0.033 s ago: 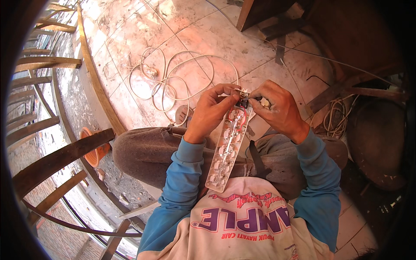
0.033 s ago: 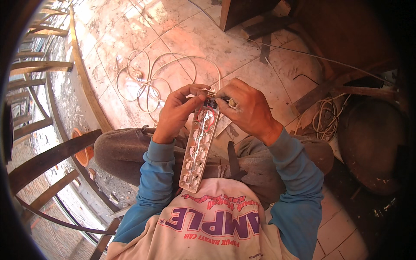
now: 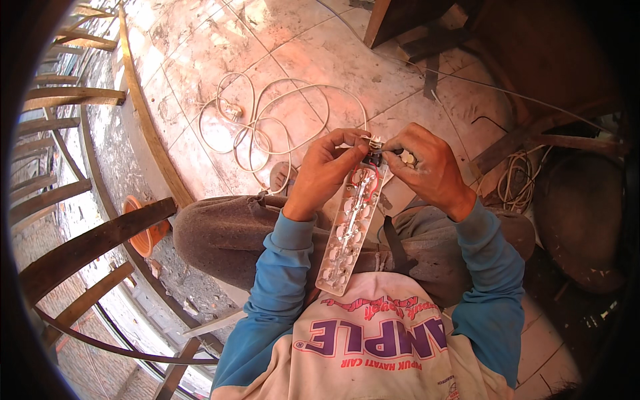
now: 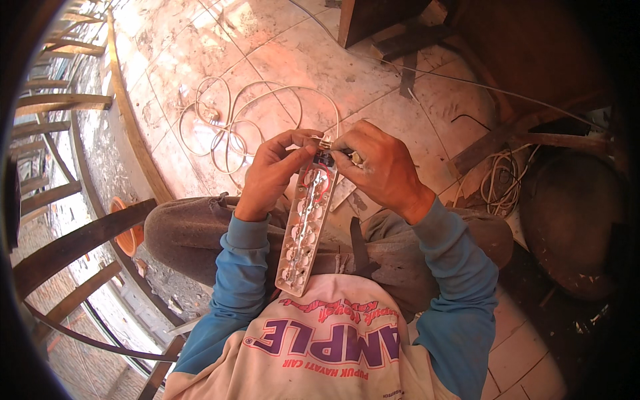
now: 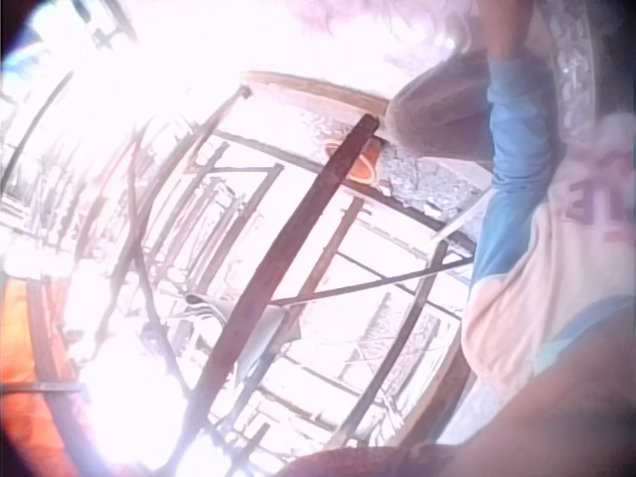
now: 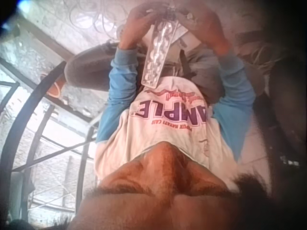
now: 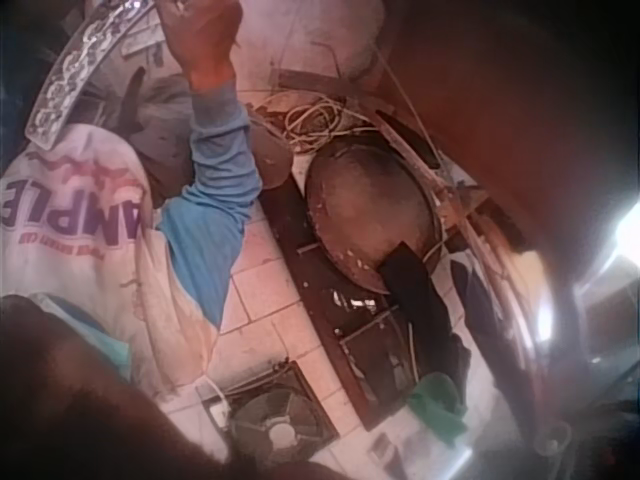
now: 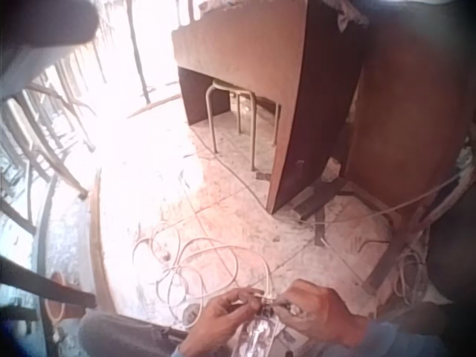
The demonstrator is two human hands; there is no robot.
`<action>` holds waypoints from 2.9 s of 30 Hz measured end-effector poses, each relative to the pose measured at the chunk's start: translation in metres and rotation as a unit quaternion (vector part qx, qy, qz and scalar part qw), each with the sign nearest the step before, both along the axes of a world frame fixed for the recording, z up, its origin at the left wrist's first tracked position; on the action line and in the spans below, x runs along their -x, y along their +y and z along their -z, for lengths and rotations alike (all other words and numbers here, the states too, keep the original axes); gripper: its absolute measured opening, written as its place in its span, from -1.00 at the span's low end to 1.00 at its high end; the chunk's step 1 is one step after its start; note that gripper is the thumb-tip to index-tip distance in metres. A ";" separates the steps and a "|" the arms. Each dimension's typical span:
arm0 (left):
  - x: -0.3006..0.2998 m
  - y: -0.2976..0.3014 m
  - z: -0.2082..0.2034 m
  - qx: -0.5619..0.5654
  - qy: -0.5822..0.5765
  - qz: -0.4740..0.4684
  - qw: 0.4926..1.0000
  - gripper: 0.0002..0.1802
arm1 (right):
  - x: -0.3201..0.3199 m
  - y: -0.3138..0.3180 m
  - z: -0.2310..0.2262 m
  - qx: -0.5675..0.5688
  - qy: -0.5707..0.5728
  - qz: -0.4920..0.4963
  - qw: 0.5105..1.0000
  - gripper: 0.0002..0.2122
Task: The person unscrews and opens a power strip, manipulates the internal wiring by hand, and uses a test pen.
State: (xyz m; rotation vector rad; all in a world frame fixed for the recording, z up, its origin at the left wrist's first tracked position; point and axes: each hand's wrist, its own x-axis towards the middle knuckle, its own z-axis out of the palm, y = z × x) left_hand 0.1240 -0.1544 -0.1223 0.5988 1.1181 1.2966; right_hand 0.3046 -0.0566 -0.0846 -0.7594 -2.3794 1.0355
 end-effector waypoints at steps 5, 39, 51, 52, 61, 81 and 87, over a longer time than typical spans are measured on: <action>-0.001 0.001 0.001 0.005 -0.002 -0.003 1.000 -0.82 | 0.001 -0.001 -0.003 -0.030 -0.005 0.004 1.000 -0.88; -0.003 -0.003 0.012 -0.035 0.022 0.023 0.999 -0.84 | -0.005 0.004 -0.006 0.015 -0.059 -0.018 0.998 -0.89; -0.035 -0.027 0.018 0.006 -0.025 0.073 0.997 0.16 | -0.007 0.005 -0.002 0.027 -0.077 0.005 0.997 -0.90; -0.038 -0.029 0.021 -0.015 -0.020 0.083 0.996 0.20 | -0.007 0.006 -0.002 0.021 -0.087 0.005 0.996 -0.90; -0.026 -0.026 0.014 0.000 -0.017 0.157 0.987 0.19 | -0.016 0.023 -0.026 0.127 -0.160 -0.011 0.979 -0.87; -0.021 -0.029 0.027 0.115 -0.325 0.119 0.931 -0.39 | -0.012 0.024 -0.040 0.123 -0.135 0.000 0.983 -0.85; -0.022 -0.024 0.018 0.086 -0.252 0.118 0.956 -0.45 | -0.021 0.025 -0.036 0.155 -0.135 0.017 0.978 -0.86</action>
